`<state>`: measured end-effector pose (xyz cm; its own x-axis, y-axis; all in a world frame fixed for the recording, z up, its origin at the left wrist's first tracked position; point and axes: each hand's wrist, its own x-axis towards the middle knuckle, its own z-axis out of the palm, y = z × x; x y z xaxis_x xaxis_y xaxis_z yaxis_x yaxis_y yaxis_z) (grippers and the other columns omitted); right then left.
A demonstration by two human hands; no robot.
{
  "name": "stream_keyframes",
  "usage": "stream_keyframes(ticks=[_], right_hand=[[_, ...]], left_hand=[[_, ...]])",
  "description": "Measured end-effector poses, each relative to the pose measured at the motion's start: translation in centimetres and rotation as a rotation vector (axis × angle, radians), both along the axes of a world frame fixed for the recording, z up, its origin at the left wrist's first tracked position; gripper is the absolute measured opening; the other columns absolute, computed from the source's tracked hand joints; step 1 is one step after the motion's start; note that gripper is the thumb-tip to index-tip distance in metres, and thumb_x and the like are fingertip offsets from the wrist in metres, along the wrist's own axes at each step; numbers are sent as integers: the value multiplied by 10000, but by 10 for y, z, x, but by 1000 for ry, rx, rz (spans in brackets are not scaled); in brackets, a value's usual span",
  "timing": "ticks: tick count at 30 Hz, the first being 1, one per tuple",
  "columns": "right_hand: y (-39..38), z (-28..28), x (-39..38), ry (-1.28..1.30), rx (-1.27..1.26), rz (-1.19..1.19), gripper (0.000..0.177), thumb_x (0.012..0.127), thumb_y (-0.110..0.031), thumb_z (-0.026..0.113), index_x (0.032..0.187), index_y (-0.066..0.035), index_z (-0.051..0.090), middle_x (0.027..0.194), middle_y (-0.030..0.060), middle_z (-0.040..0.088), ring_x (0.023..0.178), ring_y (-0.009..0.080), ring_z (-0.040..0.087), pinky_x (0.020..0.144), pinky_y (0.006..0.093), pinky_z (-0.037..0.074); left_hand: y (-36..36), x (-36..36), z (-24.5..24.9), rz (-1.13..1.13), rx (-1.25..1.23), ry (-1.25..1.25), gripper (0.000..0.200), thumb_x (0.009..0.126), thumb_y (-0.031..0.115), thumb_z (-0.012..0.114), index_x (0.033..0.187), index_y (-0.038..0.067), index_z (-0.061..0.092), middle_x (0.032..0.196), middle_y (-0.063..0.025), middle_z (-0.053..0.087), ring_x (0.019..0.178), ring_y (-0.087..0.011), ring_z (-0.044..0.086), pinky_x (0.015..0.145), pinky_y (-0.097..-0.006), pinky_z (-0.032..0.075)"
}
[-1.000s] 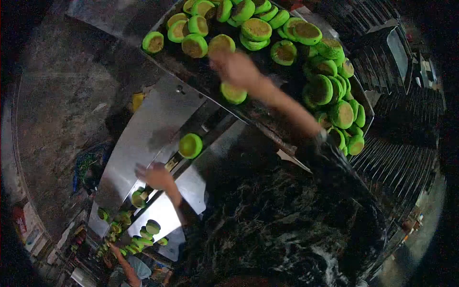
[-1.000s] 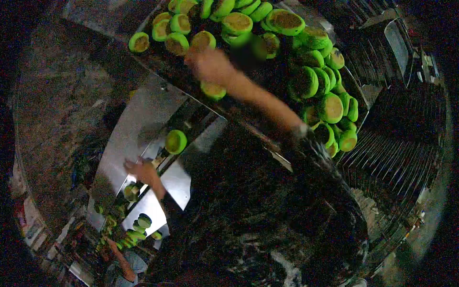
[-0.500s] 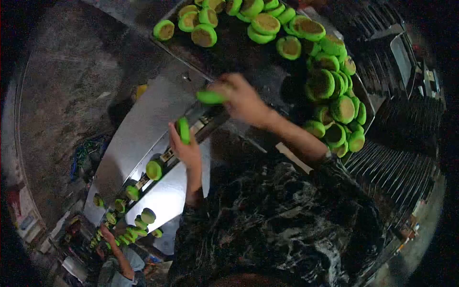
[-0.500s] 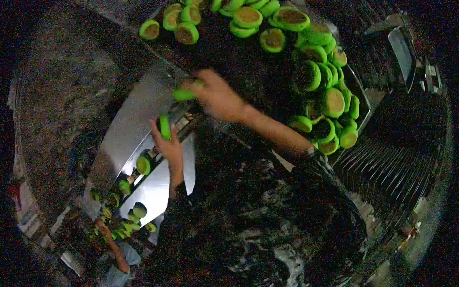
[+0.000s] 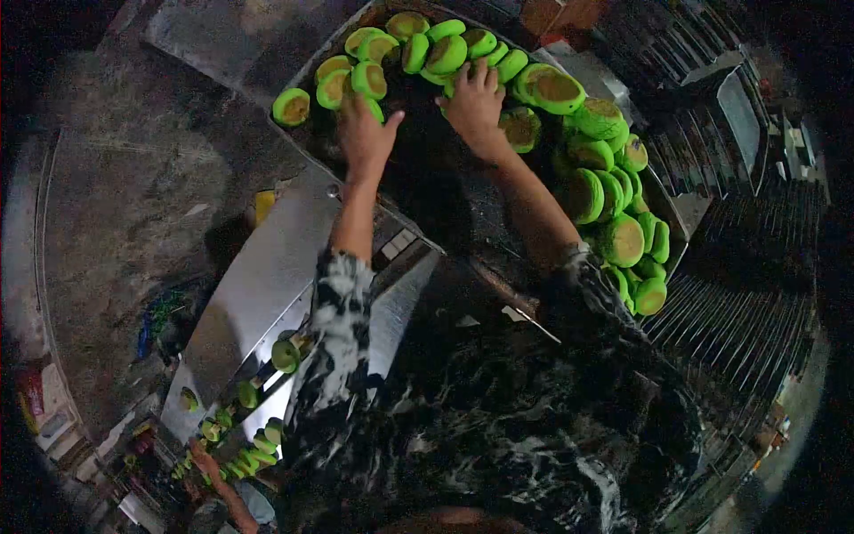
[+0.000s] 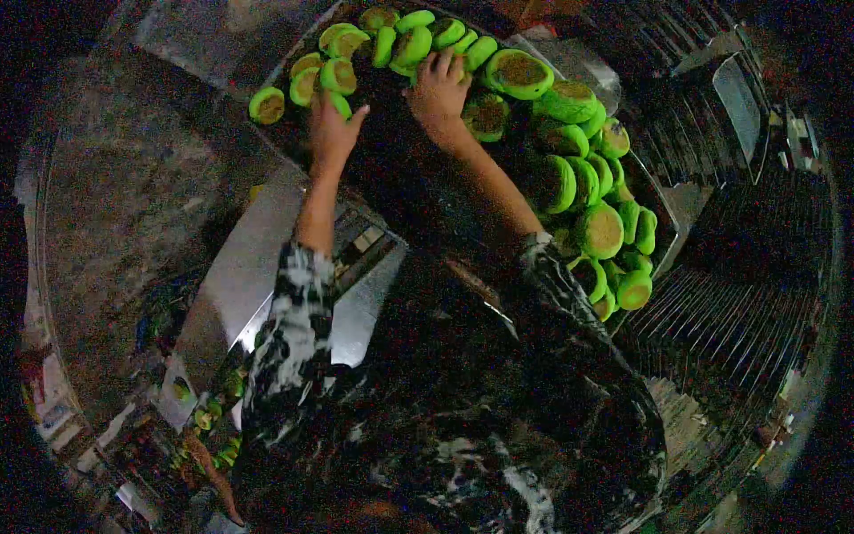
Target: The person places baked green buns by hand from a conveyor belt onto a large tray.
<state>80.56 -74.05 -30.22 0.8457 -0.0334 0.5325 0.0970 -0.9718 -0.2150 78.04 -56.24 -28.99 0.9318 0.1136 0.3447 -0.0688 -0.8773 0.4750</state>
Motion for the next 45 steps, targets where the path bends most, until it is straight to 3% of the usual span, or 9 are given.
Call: stream_keyframes(ticks=[6, 15, 17, 20, 26, 31, 33, 40, 45], right_hand=[[-34, 0, -102, 386, 76, 380, 596, 682, -233, 680, 1197, -67, 431, 1222, 186, 416, 1160, 366, 382, 928, 448, 361], [62, 67, -196, 576, 926, 827, 226, 772, -90, 488, 973, -23, 566, 1199, 197, 453, 988, 299, 538, 817, 355, 461], [93, -16, -206, 128, 2, 841, 203, 785, -110, 486, 945, -8, 559, 1065, 207, 535, 900, 309, 576, 795, 373, 478], [66, 1, -203, 846, -66, 1016, 219, 756, -130, 492, 933, -18, 556, 897, 190, 588, 757, 332, 602, 726, 414, 503], [-64, 6, -71, 39, -214, 215, 507, 756, -355, 615, 1113, -17, 489, 906, 194, 589, 819, 334, 575, 745, 413, 456], [-96, 26, -53, 543, 129, 92, 548, 719, -298, 696, 1131, -17, 471, 920, 181, 613, 892, 314, 585, 742, 430, 456], [-53, 44, -104, 353, 546, 379, 521, 712, -214, 699, 1128, -26, 448, 918, 147, 619, 821, 321, 605, 699, 397, 491], [102, -7, -223, 572, 329, 888, 249, 785, -114, 559, 1027, -53, 573, 1178, 219, 471, 1138, 353, 431, 872, 389, 441], [35, 69, -199, 1062, 53, 904, 307, 812, -191, 524, 1087, -58, 558, 1184, 156, 509, 1095, 311, 480, 903, 388, 415]], left_hand=[[30, -72, 38, -149, -790, -25, 417, 825, 196, 581, 1176, -7, 482, 1155, -145, 537, 1080, -242, 501, 916, -309, 368], [148, -332, -79, 360, -191, 313, 360, 795, 254, 606, 1064, 17, 575, 1149, -177, 524, 1082, -360, 456, 922, -427, 356], [143, -330, -42, 534, 477, 399, 387, 789, 253, 611, 1075, -2, 562, 1157, -205, 487, 1110, -375, 421, 912, -471, 349], [104, -288, -19, 448, 98, 38, 424, 783, 277, 615, 1083, -15, 549, 1157, -223, 460, 1127, -395, 391, 919, -512, 321], [-116, -183, 3, -111, 241, 420, 616, 658, 165, 666, 1159, -93, 417, 1268, -280, 323, 1239, -428, 236, 1043, -495, 177], [-106, -194, 14, -386, -437, 798, 476, 711, 126, 674, 1107, -16, 450, 1141, -247, 475, 1099, -368, 463, 926, -410, 385], [-75, -233, 21, -59, -629, 175, 527, 713, 138, 687, 1149, -12, 433, 1097, -214, 519, 993, -341, 536, 789, -380, 458], [83, -348, -36, 113, 340, 459, 516, 807, 227, 553, 1256, 16, 411, 1407, -155, 225, 1277, -362, 230, 1037, -484, 179], [33, -304, -14, 80, -28, 241, 486, 749, 156, 603, 1186, -6, 465, 1325, -223, 316, 1236, -391, 282, 1003, -520, 225]])
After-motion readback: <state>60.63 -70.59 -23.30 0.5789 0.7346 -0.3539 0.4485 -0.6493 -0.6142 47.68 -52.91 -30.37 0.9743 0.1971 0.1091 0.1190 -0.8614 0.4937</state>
